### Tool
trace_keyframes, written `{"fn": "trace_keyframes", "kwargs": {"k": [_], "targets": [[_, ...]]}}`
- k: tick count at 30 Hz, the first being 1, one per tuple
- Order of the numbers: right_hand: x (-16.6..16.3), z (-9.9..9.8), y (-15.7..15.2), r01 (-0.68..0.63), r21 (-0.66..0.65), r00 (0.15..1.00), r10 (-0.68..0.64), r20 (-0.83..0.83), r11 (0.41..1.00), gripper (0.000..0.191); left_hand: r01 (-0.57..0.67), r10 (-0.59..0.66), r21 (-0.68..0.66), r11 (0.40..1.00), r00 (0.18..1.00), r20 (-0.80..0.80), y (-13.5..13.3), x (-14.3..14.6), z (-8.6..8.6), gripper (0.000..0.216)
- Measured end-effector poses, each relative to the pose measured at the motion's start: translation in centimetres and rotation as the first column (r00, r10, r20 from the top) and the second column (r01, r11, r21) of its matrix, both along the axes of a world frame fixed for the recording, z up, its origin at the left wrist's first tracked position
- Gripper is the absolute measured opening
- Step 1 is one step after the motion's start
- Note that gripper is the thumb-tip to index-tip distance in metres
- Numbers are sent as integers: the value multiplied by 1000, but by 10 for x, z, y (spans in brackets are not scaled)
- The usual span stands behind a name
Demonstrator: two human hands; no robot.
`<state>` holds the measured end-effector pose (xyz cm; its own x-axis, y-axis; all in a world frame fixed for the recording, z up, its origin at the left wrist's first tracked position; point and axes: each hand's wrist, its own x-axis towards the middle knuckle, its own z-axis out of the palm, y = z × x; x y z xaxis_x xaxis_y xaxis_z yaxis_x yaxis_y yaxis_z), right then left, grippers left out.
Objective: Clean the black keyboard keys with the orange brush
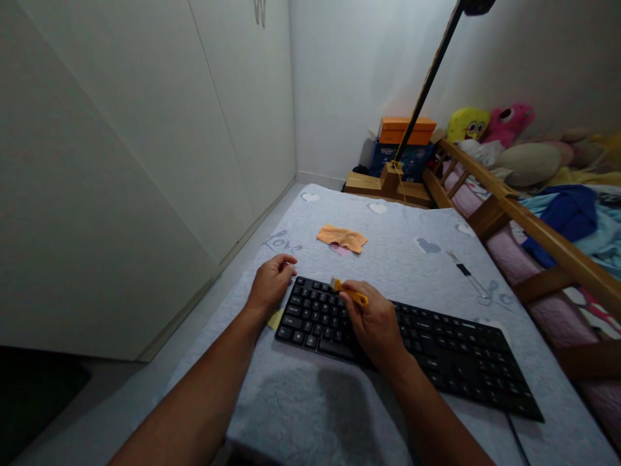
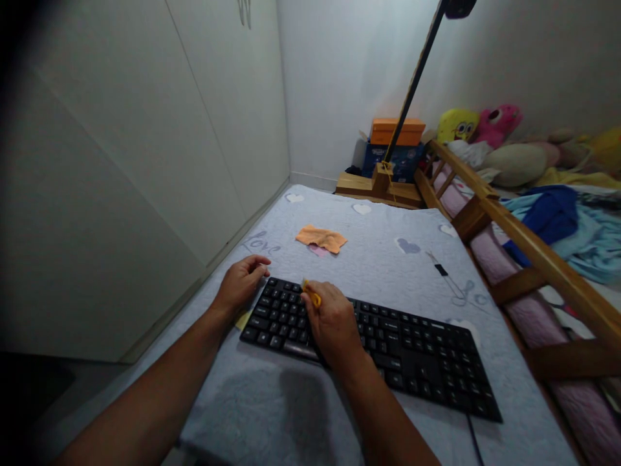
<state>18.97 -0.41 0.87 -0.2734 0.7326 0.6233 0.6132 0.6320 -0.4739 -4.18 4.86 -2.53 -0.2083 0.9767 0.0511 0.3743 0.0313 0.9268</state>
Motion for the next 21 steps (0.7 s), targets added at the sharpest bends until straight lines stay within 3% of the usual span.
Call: {"fn": "trace_keyframes", "kwargs": {"k": [6, 12, 14, 17, 21], "targets": [[-3, -1, 0, -36, -6, 998, 37, 49, 999, 20, 26, -25, 74, 997, 1000, -8, -2, 5, 1, 26], [-2, 1, -3, 2, 55, 1000, -1, -22, 998, 15, 91, -57, 302, 949, 991, -117, -21, 12, 24, 18], [-1, 4, -8, 5, 68, 999, -2, -43, 998, 14, 139, -47, 454, 880, 977, -209, -33, 15, 34, 12], [0, 7, -15, -5, 63, 997, 10, -82, 998, 15, 287, -55, 637, 715, 932, -358, -50, 24, 45, 11], [1, 9, -23, 6, 64, 988, 4, -157, 998, 17, 494, -134, 636, 593, 839, -527, -64, 43, 46, 18]]}}
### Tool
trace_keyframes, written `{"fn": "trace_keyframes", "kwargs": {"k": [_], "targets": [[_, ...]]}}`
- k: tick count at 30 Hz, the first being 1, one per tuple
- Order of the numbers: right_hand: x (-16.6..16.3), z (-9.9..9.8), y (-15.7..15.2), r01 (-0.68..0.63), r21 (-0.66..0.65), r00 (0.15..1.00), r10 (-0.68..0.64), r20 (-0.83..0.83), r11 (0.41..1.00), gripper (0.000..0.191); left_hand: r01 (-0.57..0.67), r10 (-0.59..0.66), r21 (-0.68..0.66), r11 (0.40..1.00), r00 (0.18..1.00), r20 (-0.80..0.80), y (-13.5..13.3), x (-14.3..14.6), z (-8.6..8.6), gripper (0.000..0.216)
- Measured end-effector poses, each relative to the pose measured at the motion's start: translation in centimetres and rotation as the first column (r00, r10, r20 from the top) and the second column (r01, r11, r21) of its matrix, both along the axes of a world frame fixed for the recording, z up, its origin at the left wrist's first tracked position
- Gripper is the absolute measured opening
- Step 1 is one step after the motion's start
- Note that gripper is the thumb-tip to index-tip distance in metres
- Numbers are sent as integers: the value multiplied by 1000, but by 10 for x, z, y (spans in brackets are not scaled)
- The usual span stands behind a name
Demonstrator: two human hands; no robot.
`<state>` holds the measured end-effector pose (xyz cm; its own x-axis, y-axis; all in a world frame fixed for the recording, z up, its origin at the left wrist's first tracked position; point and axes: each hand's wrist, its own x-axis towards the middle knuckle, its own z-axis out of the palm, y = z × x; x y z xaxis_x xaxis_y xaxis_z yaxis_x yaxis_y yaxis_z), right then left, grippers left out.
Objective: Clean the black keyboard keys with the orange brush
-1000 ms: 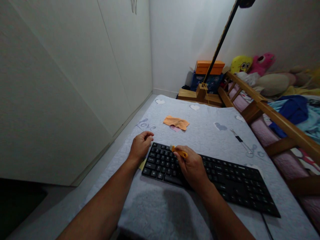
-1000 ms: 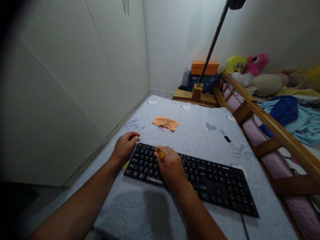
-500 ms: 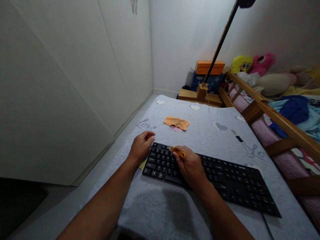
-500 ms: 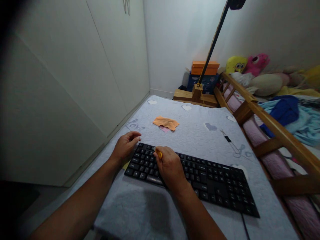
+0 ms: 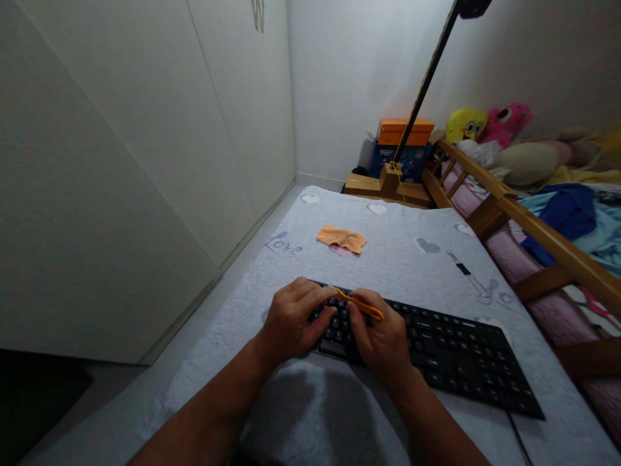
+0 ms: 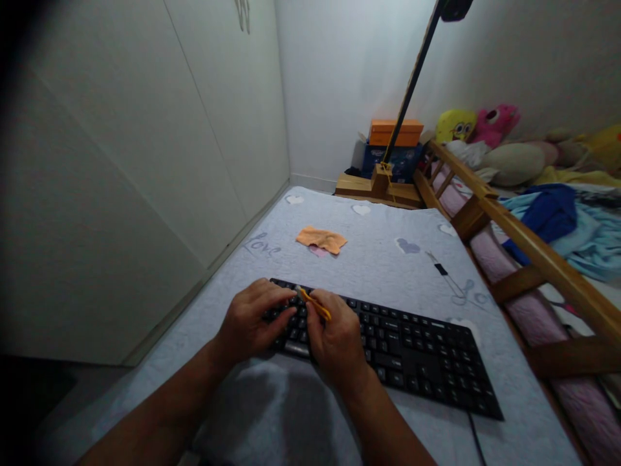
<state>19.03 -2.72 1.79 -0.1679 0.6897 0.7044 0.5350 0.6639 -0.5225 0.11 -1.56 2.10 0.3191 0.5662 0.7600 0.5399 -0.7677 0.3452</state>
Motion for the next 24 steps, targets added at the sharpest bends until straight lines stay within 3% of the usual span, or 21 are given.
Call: {"fn": "trace_keyframes", "kwargs": {"k": [5, 13, 18, 24], "targets": [[-2, 4, -4, -69, 42, 998, 69, 11, 997, 16, 29, -26, 25, 999, 995, -100, -3, 13, -9, 20], [2, 13, -8, -195, -13, 977, 195, 88, 981, 20, -18, 18, 21, 1000, 1000, -19, -2, 8, -6, 9], [51, 24, -1, 34, -14, 989, -32, 142, 999, 19, -153, 187, -177, 972, 962, 198, 5, -2, -4, 10], [134, 9, 3, 342, -57, 910, -316, 268, 938, 13, -235, 408, -465, 853, 857, 316, 19, -7, -9, 13]]}}
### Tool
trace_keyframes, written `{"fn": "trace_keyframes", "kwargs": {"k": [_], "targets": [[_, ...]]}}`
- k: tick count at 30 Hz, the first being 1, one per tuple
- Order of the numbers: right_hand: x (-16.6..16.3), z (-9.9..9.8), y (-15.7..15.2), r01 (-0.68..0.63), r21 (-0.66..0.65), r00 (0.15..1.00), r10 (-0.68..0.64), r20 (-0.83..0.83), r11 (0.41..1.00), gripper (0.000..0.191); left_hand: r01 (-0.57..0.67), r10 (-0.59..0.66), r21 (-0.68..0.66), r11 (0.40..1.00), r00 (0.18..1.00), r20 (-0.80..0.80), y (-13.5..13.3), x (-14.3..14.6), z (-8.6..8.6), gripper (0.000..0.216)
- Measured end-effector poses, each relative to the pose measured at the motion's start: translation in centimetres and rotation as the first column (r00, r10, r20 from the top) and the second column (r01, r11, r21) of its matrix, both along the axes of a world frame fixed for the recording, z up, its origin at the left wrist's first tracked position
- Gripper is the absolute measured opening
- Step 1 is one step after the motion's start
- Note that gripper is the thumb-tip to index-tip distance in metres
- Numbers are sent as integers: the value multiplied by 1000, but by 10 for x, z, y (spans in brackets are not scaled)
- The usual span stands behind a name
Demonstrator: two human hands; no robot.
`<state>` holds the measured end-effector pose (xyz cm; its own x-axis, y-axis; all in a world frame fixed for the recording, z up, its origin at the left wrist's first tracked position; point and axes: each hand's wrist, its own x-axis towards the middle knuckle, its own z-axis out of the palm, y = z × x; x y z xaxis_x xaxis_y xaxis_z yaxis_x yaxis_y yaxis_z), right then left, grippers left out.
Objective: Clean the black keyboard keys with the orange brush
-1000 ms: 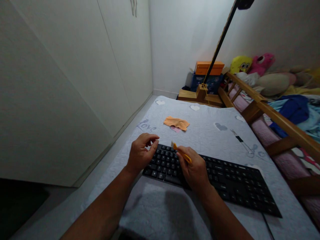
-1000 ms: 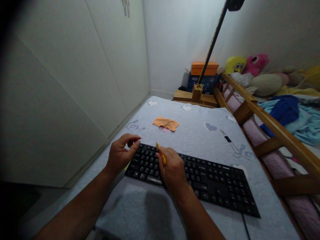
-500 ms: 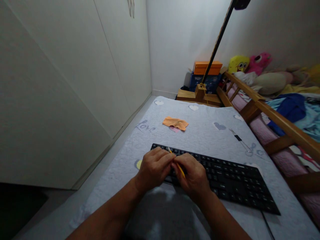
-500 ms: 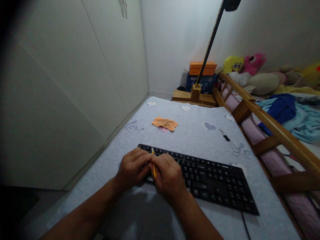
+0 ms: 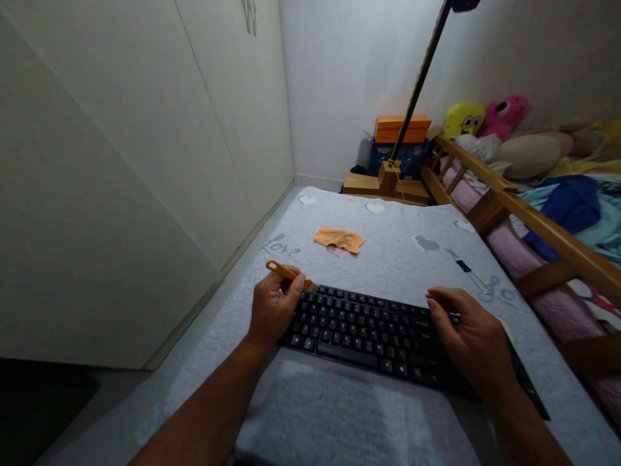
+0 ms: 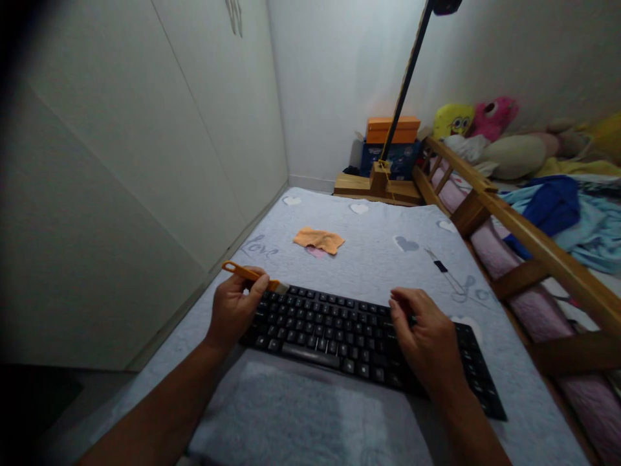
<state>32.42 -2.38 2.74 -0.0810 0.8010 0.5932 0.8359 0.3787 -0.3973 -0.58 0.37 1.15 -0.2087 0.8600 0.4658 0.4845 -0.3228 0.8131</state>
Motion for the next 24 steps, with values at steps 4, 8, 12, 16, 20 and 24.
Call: {"fn": "trace_keyframes", "kwargs": {"k": [4, 8, 12, 16, 20, 24], "targets": [[32, -14, -2, 157, 0, 988, -157, -10, 988, 18, -9, 17, -86, 996, 995, 95, 5, 3, -4, 16], [40, -22, -1, 237, -32, 970, -238, -42, 971, 20, 16, 1, -135, 991, 992, 123, 4, 6, -6, 17], [40, -26, 1, 222, -50, 974, -224, -31, 974, 21, 9, 1, -132, 991, 997, 73, 4, 8, -6, 17], [41, -29, 2, 211, -48, 977, -211, -9, 976, 22, 1, 8, -142, 990, 998, 63, 5, 7, -8, 17], [42, -29, 2, 216, -46, 976, -216, 5, 975, 22, 31, -29, -146, 989, 999, 17, 6, 4, -9, 19], [41, -31, 3, 208, -43, 978, -208, 12, 977, 22, 116, -121, -147, 982, 992, -27, 5, 1, -6, 21]]}}
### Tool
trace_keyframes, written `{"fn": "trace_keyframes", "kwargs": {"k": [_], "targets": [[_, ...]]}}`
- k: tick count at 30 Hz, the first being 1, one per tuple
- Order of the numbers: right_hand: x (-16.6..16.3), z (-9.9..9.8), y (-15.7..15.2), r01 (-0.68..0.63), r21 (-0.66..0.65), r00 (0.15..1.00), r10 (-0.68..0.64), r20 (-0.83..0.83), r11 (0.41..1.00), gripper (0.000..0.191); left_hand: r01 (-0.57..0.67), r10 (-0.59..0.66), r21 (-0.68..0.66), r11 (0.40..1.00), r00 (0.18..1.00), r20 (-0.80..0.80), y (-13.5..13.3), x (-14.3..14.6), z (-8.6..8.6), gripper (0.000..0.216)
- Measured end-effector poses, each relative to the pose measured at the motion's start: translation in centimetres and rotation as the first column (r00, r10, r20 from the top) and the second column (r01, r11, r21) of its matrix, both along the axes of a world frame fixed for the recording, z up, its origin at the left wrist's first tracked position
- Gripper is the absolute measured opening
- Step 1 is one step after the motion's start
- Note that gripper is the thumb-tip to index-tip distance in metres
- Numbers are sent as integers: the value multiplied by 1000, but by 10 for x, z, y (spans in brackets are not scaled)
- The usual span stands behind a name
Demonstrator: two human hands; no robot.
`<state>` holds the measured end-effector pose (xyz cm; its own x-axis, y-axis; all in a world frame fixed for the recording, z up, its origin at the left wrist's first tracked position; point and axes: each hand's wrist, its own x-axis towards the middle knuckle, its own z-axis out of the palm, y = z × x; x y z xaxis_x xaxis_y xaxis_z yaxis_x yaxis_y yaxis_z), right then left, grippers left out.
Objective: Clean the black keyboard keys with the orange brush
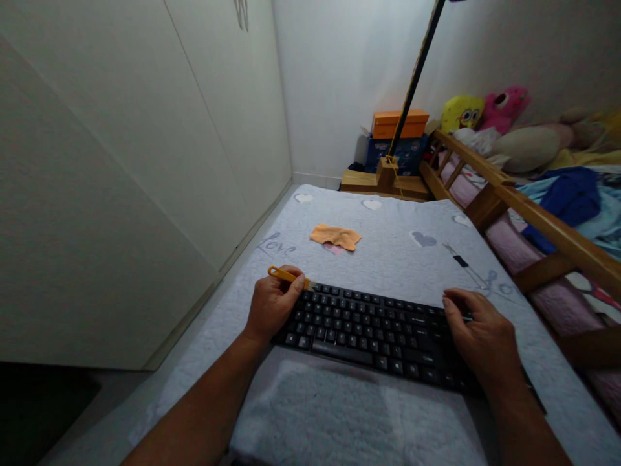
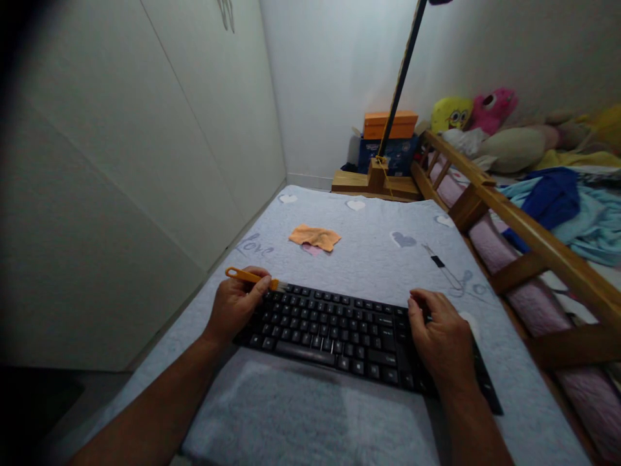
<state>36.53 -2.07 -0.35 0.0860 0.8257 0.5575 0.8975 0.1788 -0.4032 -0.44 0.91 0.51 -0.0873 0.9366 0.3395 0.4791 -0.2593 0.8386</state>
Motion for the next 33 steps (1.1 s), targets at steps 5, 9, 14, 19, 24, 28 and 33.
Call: {"fn": "trace_keyframes", "kwargs": {"k": [5, 9, 14, 19, 24, 28, 33], "targets": [[-1, -7, 4, -24, -4, 999, 24, 36, 1000, 25, 63, -61, 17, 998, 993, -102, -2, -2, 5, 21], [0, -11, 6, -65, -27, 996, 66, 60, 998, 28, 42, -24, 84, 996, 979, -204, -2, -1, 5, 21], [2, -14, 6, -64, -68, 996, 68, 50, 996, 28, -25, 58, 179, 984, 982, -179, -3, 1, 4, 20], [3, -18, 7, -64, -78, 997, 68, 44, 995, 30, -24, 52, 155, 988, 982, -180, -4, -3, 6, 21], [3, -19, 7, -63, -83, 997, 67, 38, 995, 29, 51, -14, 146, 988, 970, -243, -3, -2, 5, 23], [4, -20, 8, -73, -87, 997, 76, 31, 994, 29, 37, 6, 174, 984, 972, -236, -3, 1, 2, 22], [4, -21, 9, -66, -95, 997, 68, 27, 993, 29, -1, 40, 183, 983, 977, -209, -2, -1, 0, 21]]}}
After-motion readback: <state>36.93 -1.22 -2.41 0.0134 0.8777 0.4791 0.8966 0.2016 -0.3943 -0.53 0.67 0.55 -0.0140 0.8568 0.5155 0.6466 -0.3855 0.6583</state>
